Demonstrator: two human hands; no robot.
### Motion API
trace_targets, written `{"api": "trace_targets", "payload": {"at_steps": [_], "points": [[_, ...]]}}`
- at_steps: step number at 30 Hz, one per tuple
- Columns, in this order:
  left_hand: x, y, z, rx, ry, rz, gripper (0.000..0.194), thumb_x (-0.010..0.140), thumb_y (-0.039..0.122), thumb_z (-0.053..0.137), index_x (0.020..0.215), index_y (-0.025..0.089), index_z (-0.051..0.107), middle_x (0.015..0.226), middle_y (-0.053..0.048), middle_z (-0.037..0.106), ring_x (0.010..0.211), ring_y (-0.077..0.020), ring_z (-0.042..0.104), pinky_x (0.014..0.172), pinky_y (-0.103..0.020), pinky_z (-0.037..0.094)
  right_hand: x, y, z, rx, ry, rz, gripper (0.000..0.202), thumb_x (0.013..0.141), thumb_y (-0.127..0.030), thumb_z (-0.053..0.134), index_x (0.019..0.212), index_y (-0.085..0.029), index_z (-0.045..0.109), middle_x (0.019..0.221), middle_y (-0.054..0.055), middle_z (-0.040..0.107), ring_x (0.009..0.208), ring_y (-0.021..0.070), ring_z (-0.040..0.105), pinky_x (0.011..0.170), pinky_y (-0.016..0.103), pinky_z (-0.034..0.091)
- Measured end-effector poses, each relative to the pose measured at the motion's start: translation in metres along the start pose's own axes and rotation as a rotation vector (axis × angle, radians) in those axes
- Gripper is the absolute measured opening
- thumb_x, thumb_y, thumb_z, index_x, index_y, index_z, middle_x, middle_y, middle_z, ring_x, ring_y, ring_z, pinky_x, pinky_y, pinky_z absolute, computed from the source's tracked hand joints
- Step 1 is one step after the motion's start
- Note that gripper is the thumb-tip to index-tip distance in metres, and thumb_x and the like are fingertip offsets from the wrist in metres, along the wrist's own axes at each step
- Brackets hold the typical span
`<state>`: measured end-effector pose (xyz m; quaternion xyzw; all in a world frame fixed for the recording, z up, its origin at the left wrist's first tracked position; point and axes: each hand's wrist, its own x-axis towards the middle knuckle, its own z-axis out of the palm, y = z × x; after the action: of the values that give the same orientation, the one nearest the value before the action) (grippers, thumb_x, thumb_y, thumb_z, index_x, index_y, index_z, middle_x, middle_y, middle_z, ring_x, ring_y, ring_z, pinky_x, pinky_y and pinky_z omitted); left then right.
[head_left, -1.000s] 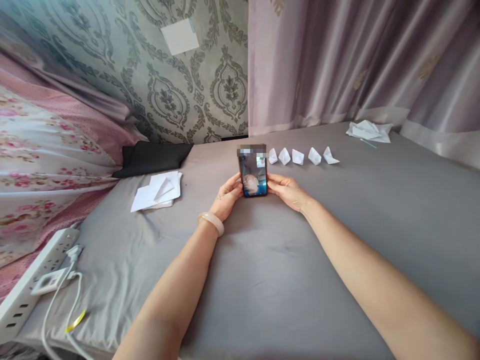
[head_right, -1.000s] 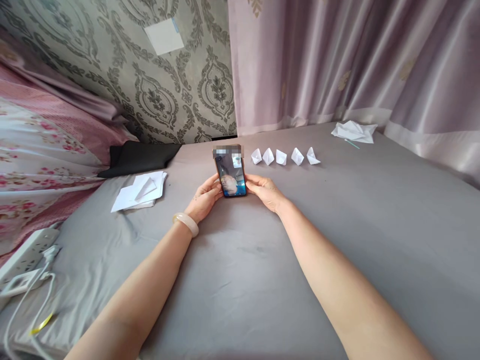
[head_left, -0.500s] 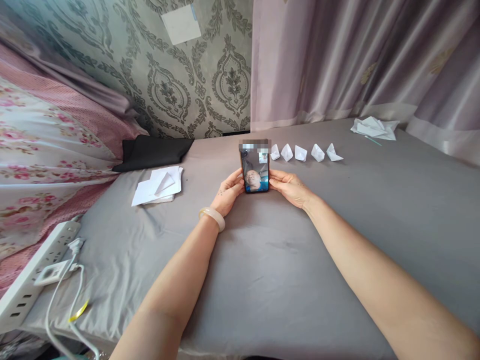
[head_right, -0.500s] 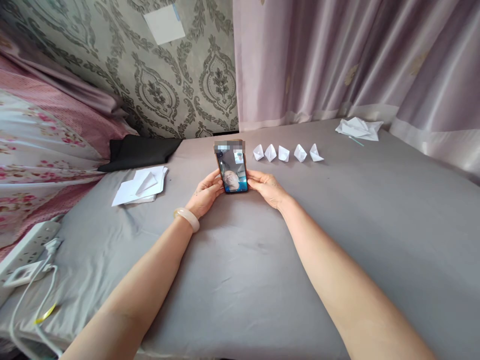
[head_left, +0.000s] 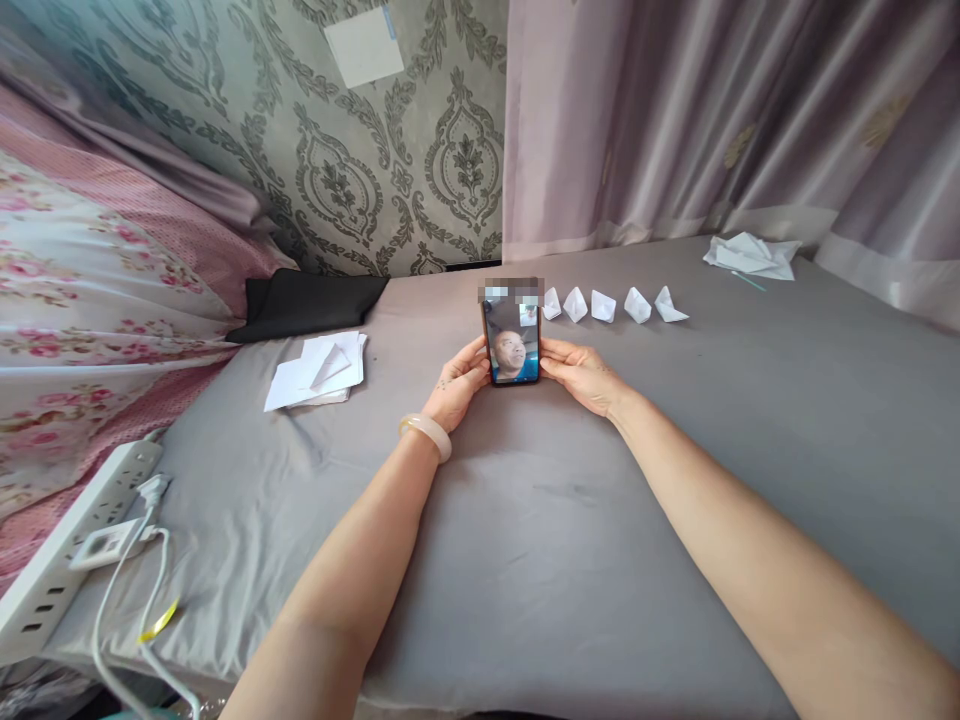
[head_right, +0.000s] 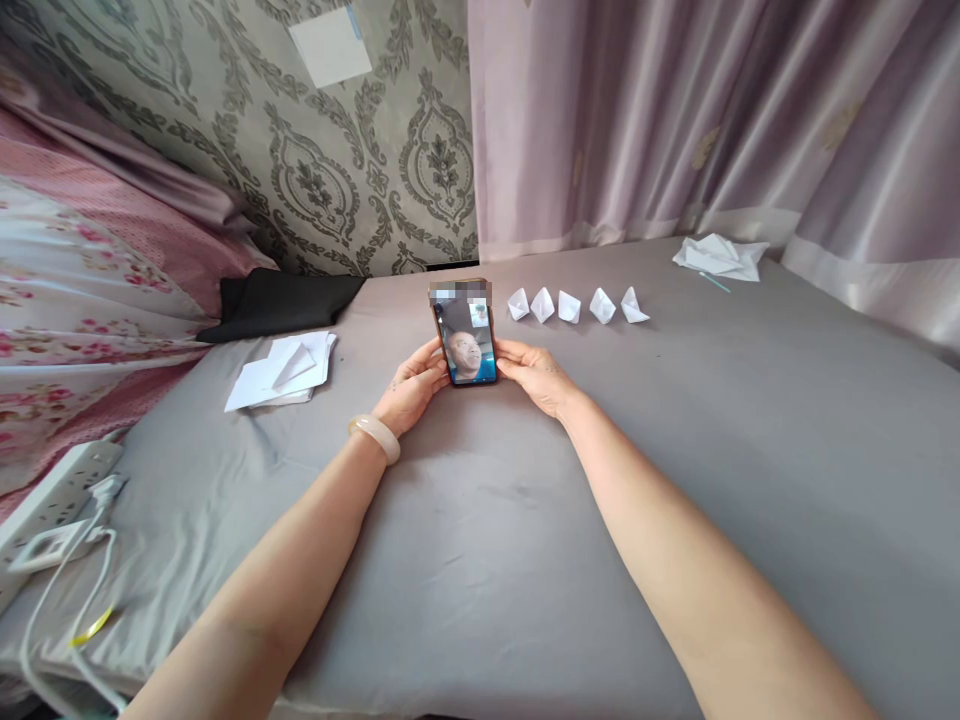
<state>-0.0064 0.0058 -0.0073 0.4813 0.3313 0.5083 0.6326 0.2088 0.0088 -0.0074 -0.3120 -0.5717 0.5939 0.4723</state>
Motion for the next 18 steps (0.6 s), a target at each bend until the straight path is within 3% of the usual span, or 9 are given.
{"api": "trace_targets", "payload": {"at_steps": [18], "points": [[-0.0011,-0.0005,0.0003,0.024,-0.024,0.042,0.063,0.076,0.033,0.074,0.135,0.024,0.055,0.123,-0.009,0.067,0.121,-0.0289,0.058,0.107,-0.047,0.039,0.0008,0.0037,0.002,0.029,0.066,-0.014,0.041,0.076,-0.033,0.075,0.116,-0.029,0.07,0.127,0.002,0.067,0.125,0.0254,0.056,0.113,0.048,0.035]]}}
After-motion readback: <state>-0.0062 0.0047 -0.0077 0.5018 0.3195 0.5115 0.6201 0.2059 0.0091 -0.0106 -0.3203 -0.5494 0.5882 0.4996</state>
